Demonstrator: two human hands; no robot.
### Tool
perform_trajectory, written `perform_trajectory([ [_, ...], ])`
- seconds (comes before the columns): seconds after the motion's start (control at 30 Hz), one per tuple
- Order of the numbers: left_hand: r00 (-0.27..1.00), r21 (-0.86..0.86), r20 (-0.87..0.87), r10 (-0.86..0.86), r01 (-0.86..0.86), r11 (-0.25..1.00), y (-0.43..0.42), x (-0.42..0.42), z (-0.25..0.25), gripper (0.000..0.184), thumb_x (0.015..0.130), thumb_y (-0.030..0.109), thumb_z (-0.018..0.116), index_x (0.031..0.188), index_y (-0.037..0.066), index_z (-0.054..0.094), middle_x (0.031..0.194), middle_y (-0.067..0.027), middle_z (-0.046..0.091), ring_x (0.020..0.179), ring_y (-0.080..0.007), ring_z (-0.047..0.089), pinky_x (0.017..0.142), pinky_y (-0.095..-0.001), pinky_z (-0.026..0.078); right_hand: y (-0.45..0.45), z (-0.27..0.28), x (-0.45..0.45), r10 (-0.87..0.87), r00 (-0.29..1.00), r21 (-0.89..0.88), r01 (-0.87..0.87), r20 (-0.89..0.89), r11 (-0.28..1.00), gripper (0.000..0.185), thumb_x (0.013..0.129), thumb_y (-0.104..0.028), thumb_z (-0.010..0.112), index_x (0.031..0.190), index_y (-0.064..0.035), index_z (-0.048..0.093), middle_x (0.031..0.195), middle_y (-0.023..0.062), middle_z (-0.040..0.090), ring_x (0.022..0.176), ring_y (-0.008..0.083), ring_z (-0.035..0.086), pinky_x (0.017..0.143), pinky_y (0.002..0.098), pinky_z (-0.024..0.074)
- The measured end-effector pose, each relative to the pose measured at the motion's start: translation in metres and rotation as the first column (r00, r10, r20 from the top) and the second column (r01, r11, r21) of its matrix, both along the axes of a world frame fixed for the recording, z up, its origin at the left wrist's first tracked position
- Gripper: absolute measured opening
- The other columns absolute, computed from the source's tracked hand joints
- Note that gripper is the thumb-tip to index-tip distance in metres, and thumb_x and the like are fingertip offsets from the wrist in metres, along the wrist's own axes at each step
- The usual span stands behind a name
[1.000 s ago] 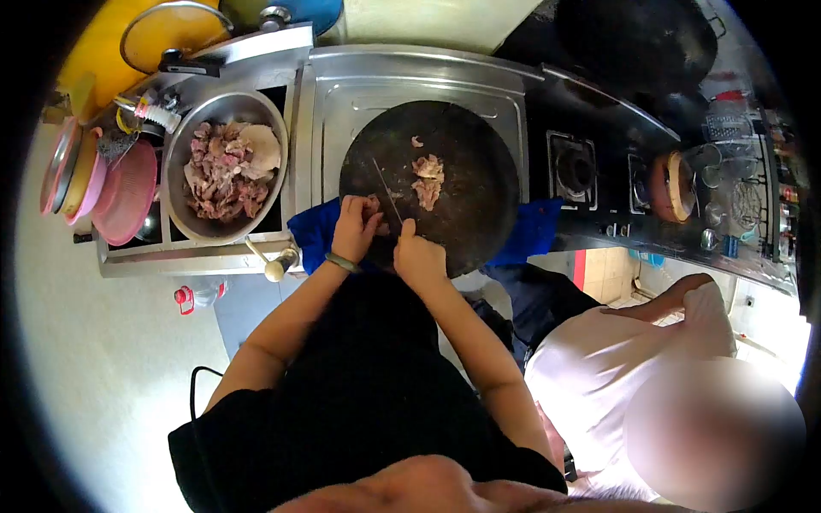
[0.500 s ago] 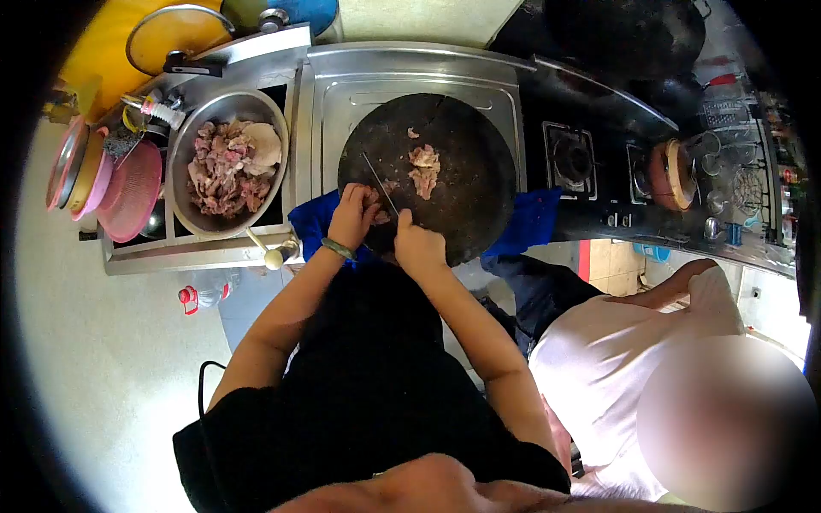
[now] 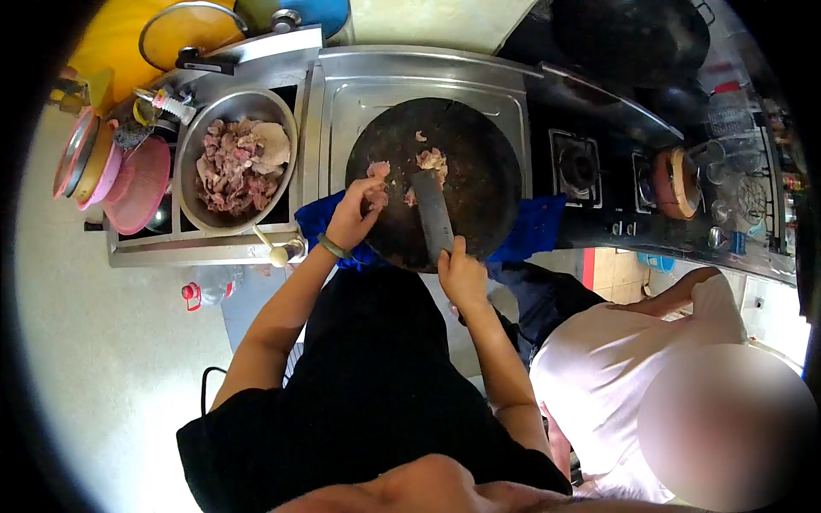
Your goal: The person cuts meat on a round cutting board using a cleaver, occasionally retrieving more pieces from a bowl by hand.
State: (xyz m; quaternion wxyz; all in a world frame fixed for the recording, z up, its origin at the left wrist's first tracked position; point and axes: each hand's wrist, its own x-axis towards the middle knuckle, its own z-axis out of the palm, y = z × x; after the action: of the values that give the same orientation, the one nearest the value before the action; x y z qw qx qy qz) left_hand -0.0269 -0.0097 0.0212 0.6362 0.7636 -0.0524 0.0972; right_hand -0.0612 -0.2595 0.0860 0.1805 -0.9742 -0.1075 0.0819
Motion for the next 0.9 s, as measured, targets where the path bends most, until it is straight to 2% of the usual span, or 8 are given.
perform_trajectory([
  [0.07, 0.991, 0.248, 0.119, -0.058, 0.027, 0.968, 0.004, -0.001, 0.001, 0.039, 0.073, -0.004, 0.071, 0.109, 0.006, 0.059, 0.112, -0.0113, 0.059, 0.107, -0.0321, 0.057, 0.092, -0.0390, 0.047, -0.004, 0.002, -0.003, 0.017, 0.999, -0.012, -0.018, -0.033, 1.000, 0.037, 0.090, -0.024, 0.056, 0.115, -0.0010, 0.042, 0.065, 0.0200, 0.064, 0.059, 0.0381, 0.065, 0.054, 0.0495, 0.0511],
  [0.13, 0.943, 0.532, 0.272, -0.190, 0.017, 0.847, 0.011, -0.007, -0.003, 0.041, 0.072, -0.005, 0.070, 0.110, 0.008, 0.061, 0.117, -0.0098, 0.059, 0.112, -0.0331, 0.054, 0.095, -0.0415, 0.046, -0.005, 0.005, -0.006, 0.040, 0.998, -0.034, -0.041, -0.040, 0.999, 0.035, 0.090, -0.023, 0.057, 0.113, -0.0021, 0.043, 0.065, 0.0192, 0.064, 0.058, 0.0370, 0.065, 0.053, 0.0494, 0.0513],
  [0.17, 0.959, 0.547, 0.251, -0.128, -0.032, 0.836, 0.009, -0.014, -0.006, 0.037, 0.070, -0.005, 0.070, 0.103, 0.008, 0.064, 0.119, -0.0082, 0.059, 0.115, -0.0334, 0.052, 0.097, -0.0442, 0.043, -0.005, 0.007, -0.010, 0.055, 0.998, -0.051, -0.057, -0.037, 0.997, 0.033, 0.090, -0.023, 0.057, 0.112, -0.0025, 0.043, 0.064, 0.0190, 0.064, 0.058, 0.0368, 0.065, 0.053, 0.0490, 0.0513],
  [0.27, 0.950, 0.604, 0.268, -0.161, -0.036, 0.796, 0.010, -0.012, -0.004, 0.036, 0.070, -0.004, 0.071, 0.103, 0.007, 0.063, 0.118, -0.0107, 0.059, 0.114, -0.0343, 0.053, 0.095, -0.0430, 0.045, -0.002, 0.012, -0.017, 0.090, 0.995, -0.032, -0.091, -0.031, 0.995, 0.031, 0.089, -0.021, 0.058, 0.110, -0.0014, 0.046, 0.062, 0.0188, 0.063, 0.055, 0.0367, 0.063, 0.050, 0.0476, 0.0498],
  [0.37, 0.981, 0.358, 0.192, 0.010, -0.080, 0.930, 0.000, -0.009, -0.007, 0.034, 0.071, -0.004, 0.070, 0.103, 0.006, 0.063, 0.117, -0.0130, 0.058, 0.110, -0.0342, 0.055, 0.092, -0.0416, 0.047, -0.001, 0.015, -0.017, 0.099, 0.994, -0.034, -0.100, -0.040, 0.994, 0.031, 0.088, -0.020, 0.059, 0.110, -0.0008, 0.047, 0.061, 0.0186, 0.062, 0.054, 0.0364, 0.063, 0.049, 0.0468, 0.0488],
  [0.57, 0.969, 0.436, 0.244, 0.045, -0.151, 0.887, 0.006, -0.014, -0.006, 0.035, 0.073, -0.004, 0.068, 0.106, 0.005, 0.060, 0.112, -0.0149, 0.057, 0.098, -0.0339, 0.059, 0.085, -0.0402, 0.049, 0.006, 0.014, -0.025, 0.135, 0.988, -0.059, -0.140, -0.080, 0.988, 0.030, 0.091, -0.024, 0.056, 0.109, -0.0029, 0.045, 0.060, 0.0173, 0.063, 0.054, 0.0352, 0.064, 0.048, 0.0456, 0.0499],
  [0.67, 0.968, 0.503, 0.244, -0.065, -0.069, 0.861, 0.014, -0.009, -0.010, 0.035, 0.073, 0.001, 0.071, 0.105, 0.006, 0.060, 0.108, -0.0143, 0.058, 0.096, -0.0336, 0.058, 0.081, -0.0396, 0.049, 0.004, 0.002, -0.036, 0.147, 0.974, -0.077, -0.162, -0.174, 0.984, 0.030, 0.092, -0.026, 0.054, 0.109, -0.0038, 0.045, 0.060, 0.0166, 0.064, 0.053, 0.0343, 0.065, 0.048, 0.0450, 0.0505],
  [0.9, 0.983, 0.584, 0.178, 0.046, -0.144, 0.799, 0.009, -0.016, -0.007, 0.046, 0.065, 0.008, 0.077, 0.107, 0.007, 0.058, 0.106, -0.0140, 0.058, 0.095, -0.0343, 0.057, 0.082, -0.0415, 0.046, 0.017, 0.006, -0.032, 0.089, 0.978, -0.170, -0.122, -0.191, 0.978, 0.030, 0.093, -0.027, 0.052, 0.110, -0.0040, 0.044, 0.061, 0.0161, 0.064, 0.053, 0.0328, 0.065, 0.048, 0.0443, 0.0510],
])
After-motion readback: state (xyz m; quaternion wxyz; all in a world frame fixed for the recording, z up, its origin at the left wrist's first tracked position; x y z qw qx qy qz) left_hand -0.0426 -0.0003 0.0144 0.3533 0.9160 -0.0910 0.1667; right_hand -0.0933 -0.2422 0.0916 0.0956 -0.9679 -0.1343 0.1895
